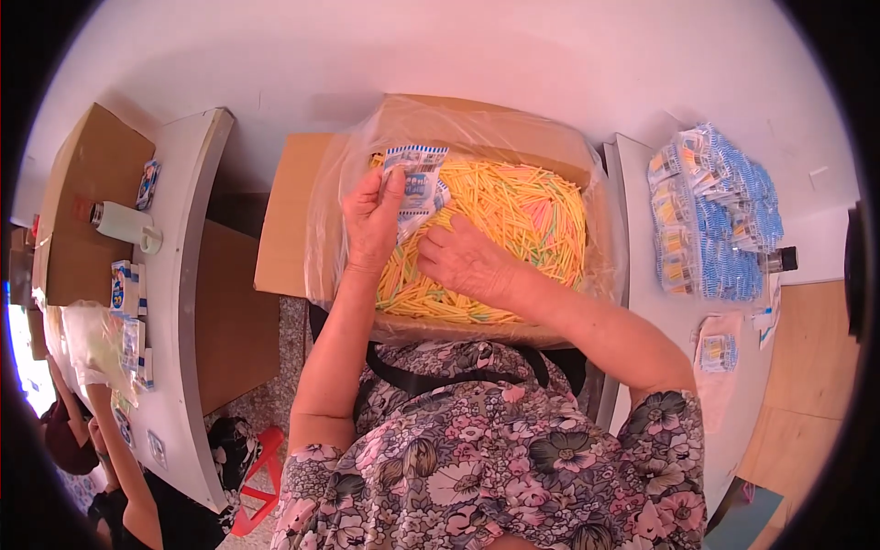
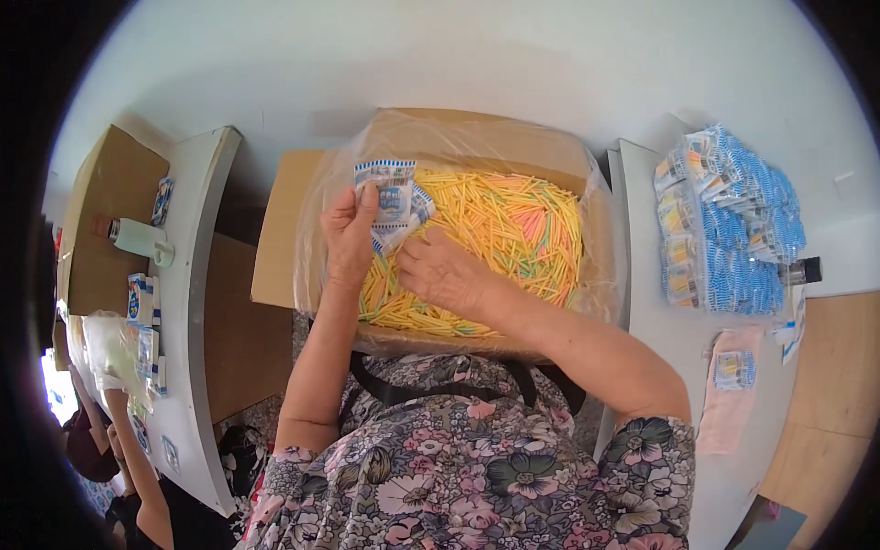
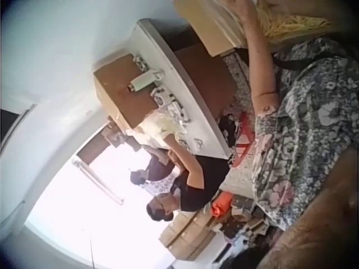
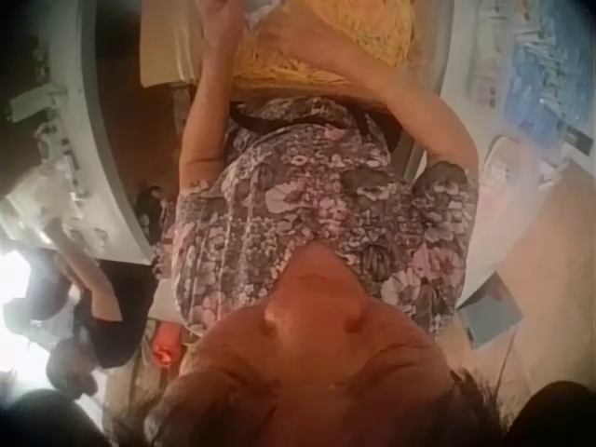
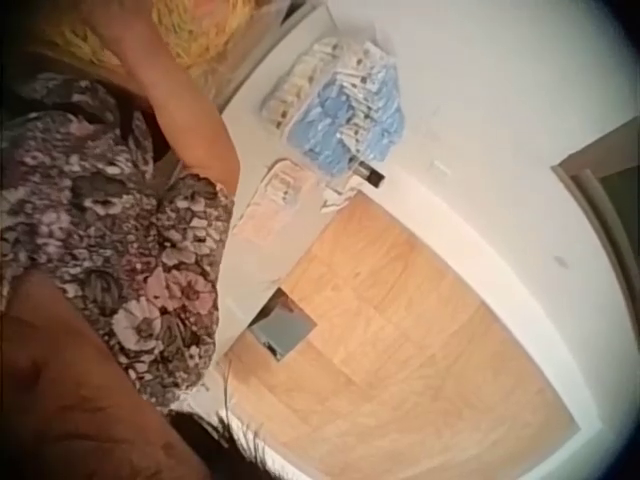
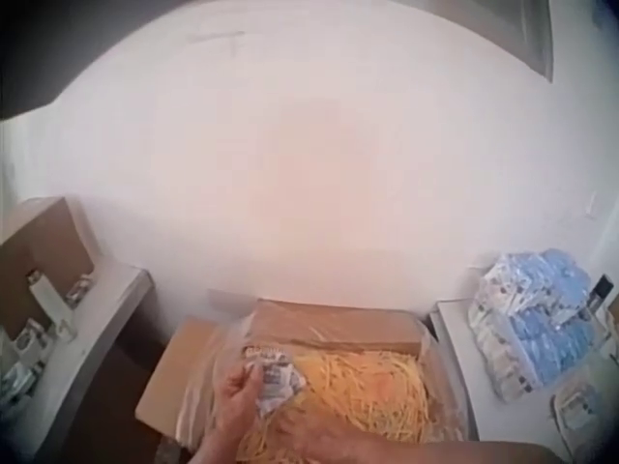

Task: The person is sorting and packaging small blue packets from a box filled with yellow protective filler material.

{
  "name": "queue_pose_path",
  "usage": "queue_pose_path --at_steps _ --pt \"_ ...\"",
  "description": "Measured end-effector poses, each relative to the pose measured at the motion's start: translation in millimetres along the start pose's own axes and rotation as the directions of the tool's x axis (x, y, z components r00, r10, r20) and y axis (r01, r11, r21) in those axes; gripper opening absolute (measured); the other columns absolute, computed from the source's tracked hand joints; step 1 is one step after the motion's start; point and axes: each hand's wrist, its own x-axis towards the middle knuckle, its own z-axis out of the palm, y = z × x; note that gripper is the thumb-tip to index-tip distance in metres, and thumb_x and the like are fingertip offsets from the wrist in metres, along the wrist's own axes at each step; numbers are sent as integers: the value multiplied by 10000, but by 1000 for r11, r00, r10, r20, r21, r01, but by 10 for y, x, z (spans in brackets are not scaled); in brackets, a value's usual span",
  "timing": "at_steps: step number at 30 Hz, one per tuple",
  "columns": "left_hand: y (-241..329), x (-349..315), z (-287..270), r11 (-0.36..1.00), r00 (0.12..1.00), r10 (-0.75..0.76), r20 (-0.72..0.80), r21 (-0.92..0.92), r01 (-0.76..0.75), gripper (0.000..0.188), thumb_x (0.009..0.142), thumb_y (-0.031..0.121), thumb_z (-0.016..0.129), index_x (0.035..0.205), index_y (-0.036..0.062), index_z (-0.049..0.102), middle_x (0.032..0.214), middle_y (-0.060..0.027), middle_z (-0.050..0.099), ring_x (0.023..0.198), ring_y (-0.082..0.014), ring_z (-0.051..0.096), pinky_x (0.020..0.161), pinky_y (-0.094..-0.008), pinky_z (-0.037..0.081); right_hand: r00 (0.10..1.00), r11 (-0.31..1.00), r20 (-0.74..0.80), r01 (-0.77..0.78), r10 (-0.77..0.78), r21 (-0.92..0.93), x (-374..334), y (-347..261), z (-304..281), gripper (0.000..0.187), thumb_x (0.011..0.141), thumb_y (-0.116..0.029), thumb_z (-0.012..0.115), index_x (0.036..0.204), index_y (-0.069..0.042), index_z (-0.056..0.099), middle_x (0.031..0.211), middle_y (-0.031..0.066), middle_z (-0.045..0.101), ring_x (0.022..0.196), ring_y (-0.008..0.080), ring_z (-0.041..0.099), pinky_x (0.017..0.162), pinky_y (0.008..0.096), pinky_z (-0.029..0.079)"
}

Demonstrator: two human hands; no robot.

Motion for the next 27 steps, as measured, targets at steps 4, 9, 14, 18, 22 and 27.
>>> queue_pose_path --at_steps 4,9,14,18,22,27 --pt "29 41 -6 999 1000 -24 -12 -34 23 146 936 127 580 970 12 663 877 17 648 760 -26 548 663 -191 454 996 994 34 88 -86 -69 95 43 -15 83 749 -160 556 828 -141 573 860 0 502 918 161 498 782 313 400" --pt "129 8 114 989 995 -104 0 -109 104 162 938 138 580 981 1 654 866 23 640 762 -25 546 671 -190 458 963 934 208 228 -174 -274 28 25 252 122 749 -182 562 860 -131 553 873 15 504 940 182 490 855 326 403" --pt "65 14 55 999 997 -51 58 3 51 172 942 142 573 995 -5 645 858 24 634 759 -28 544 678 -197 468 981 953 132 169 -139 -253 44 -2 188 140 751 -186 563 875 -122 545 884 24 511 961 193 482 876 328 396" --pt "64 21 80 1000 997 -30 73 10 30 183 946 137 563 1018 -15 634 872 15 632 773 -33 548 690 -202 478 970 967 219 148 -102 -206 54 -46 223 146 754 -194 558 880 -120 547 870 15 509 962 199 474 880 318 383" --pt "20 12 35 998 996 -56 71 -3 56 185 945 135 563 1024 -18 632 886 16 631 785 -33 551 703 -203 478 982 960 116 170 -147 -224 17 7 185 136 754 -190 551 872 -121 555 855 16 513 942 196 476 865 331 384" --pt "34 -2 54 996 996 -77 34 -51 79 205 949 126 552 1068 -23 628 907 -1 646 797 -41 568 708 -203 482 979 994 193 -53 70 -94 -275 64 76 113 770 -164 549 841 -77 543 822 55 529 905 213 491 823 392 385"
